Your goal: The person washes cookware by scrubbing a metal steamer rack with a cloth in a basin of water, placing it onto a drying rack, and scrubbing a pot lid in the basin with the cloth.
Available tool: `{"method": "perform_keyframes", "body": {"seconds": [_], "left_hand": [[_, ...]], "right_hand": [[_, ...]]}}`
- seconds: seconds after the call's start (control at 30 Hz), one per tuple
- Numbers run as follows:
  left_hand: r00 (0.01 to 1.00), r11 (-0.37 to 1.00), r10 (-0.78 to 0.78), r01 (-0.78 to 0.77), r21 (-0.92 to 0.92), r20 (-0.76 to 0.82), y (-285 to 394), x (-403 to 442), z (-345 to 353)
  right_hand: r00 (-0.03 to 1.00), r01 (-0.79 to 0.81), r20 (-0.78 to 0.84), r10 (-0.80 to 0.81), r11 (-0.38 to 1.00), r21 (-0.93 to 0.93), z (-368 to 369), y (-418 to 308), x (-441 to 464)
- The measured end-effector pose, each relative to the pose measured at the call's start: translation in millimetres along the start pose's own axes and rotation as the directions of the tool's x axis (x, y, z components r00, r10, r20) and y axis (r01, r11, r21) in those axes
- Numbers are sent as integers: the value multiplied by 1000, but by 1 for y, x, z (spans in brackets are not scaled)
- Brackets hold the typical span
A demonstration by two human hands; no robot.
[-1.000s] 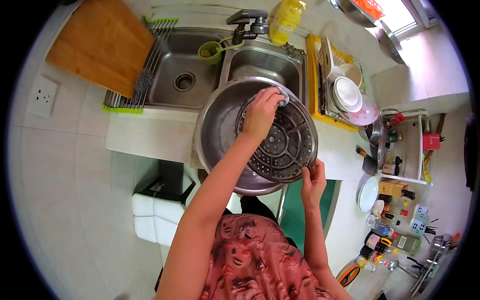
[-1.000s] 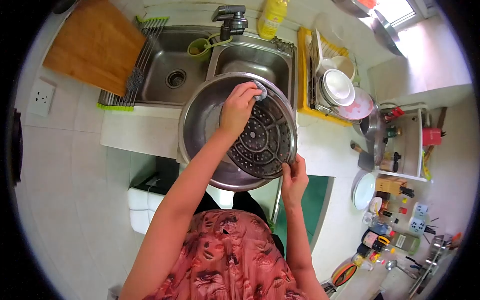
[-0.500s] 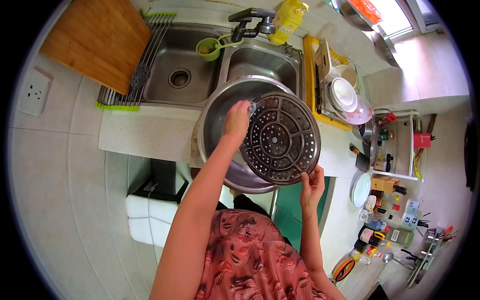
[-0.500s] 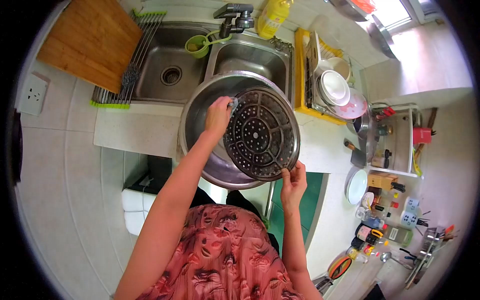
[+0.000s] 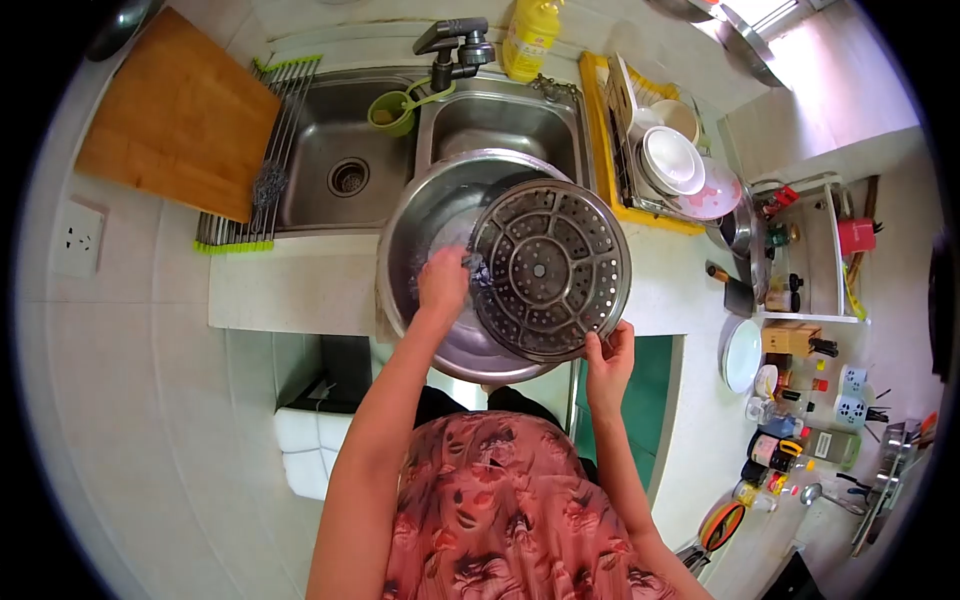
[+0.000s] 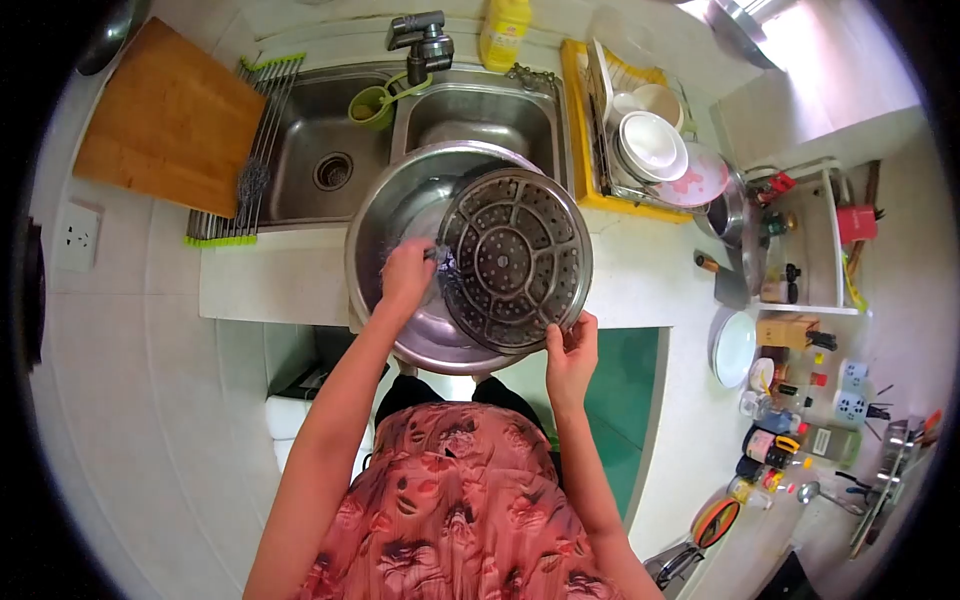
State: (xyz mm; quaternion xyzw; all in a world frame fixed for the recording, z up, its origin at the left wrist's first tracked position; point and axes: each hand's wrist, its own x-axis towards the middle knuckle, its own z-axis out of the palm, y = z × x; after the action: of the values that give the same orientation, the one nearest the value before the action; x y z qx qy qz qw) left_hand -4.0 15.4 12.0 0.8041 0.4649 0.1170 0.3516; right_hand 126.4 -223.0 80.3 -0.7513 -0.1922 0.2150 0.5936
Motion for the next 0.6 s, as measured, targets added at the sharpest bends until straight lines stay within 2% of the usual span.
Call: {"method": "perform_keyframes", "body": {"seconds": [0.1, 0.13, 0.2, 0.3, 0.4, 0.43, 0.57, 0.6], "left_hand": [[967, 930, 187, -231, -287, -173, 33, -14, 9], [958, 905, 245, -281, -319, -150, 48, -25, 12], [929, 899, 351, -369, -235, -116, 51, -36, 33], [915, 922, 372, -384, -54, -154, 26, -20, 45], [969, 965, 246, -240, 103, -42, 10, 3, 26], [983, 976, 181, -183, 116, 33, 11, 9, 18], [871, 864, 469, -487, -128, -146, 50, -12, 26], [846, 838, 527, -532, -120, -75, 55, -15, 32]], "right_hand": [[998, -63, -9, 64, 997, 43, 2, -4, 0], [996, -84, 0, 84, 994, 72, 2, -4, 1], [994, -113, 8, 113, 988, 104, 3, -2, 2], [992, -124, -10, 126, 987, 98, 0, 10, 3], [994, -112, -9, 113, 990, 83, -2, 19, -2], [994, -107, -6, 108, 991, 81, -3, 21, -2], [991, -131, 31, 129, 988, 85, -3, 16, -1], [986, -167, 31, 165, 982, 93, -3, 14, -1]]}}
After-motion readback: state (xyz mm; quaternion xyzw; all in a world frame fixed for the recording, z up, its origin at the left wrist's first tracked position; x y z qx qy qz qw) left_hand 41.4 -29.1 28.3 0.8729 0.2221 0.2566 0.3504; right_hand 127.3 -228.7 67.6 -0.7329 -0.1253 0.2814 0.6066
